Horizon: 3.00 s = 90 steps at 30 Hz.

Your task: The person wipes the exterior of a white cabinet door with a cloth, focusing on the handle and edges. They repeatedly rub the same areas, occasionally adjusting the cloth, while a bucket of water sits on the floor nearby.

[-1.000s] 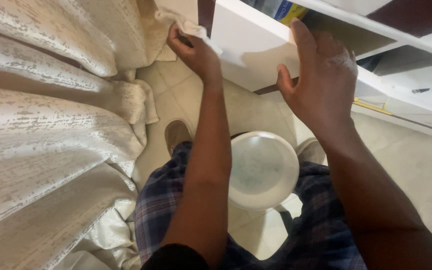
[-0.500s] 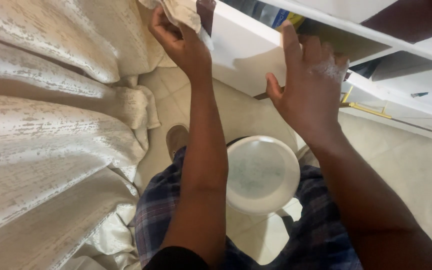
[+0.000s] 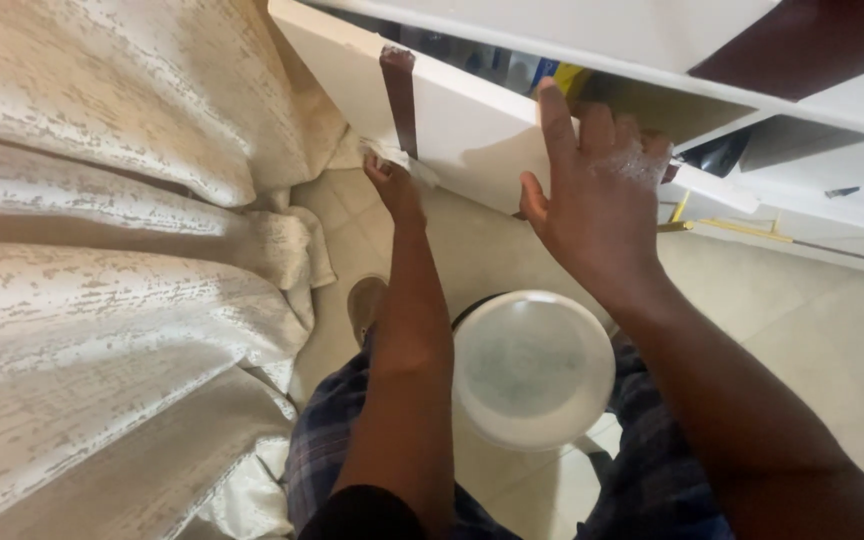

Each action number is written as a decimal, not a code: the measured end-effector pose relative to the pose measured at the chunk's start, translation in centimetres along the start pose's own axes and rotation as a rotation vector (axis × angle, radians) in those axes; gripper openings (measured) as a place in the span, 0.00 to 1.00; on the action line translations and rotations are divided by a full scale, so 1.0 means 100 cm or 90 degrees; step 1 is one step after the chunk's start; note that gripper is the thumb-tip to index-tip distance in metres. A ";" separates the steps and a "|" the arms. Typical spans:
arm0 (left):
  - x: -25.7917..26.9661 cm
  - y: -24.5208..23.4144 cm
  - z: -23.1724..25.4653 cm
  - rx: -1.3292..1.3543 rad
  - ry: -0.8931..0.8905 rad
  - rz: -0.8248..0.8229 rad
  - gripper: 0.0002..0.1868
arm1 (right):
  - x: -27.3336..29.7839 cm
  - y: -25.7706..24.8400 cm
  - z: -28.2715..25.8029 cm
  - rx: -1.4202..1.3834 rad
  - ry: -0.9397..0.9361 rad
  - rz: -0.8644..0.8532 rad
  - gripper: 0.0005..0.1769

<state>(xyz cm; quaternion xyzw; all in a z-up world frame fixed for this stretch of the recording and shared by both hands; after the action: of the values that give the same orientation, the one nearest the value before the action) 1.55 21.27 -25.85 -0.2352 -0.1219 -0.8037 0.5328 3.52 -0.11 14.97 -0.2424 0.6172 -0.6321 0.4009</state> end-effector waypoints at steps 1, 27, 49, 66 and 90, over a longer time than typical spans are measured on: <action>0.012 0.000 0.007 0.024 -0.022 -0.016 0.25 | 0.001 0.004 0.002 0.012 -0.007 0.004 0.49; -0.065 -0.003 -0.097 0.178 -0.040 -0.170 0.36 | 0.001 -0.003 -0.004 -0.007 0.004 0.013 0.46; 0.096 0.019 0.097 -0.009 0.295 0.048 0.42 | 0.004 -0.004 -0.003 -0.008 -0.009 0.044 0.45; 0.072 0.005 0.073 -0.142 0.396 0.127 0.28 | 0.008 0.002 -0.003 -0.011 -0.011 0.041 0.42; 0.080 -0.004 0.080 -0.165 0.460 0.099 0.24 | 0.008 0.003 -0.002 0.027 -0.012 0.039 0.42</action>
<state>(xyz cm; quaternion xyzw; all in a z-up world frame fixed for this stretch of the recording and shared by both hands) 0.56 18.64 -14.94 -0.0106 0.1941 -0.8008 0.5665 2.97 -0.60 14.52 -0.2211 0.6070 -0.6300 0.4310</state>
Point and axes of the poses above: each hand's wrist, its own x-axis away from the middle knuckle, its own y-axis out of the palm, z = x × y, the point moved 2 cm from there along -x, towards the middle knuckle, and after that the axes turned 12 degrees about -y, right-handed, at the moved point
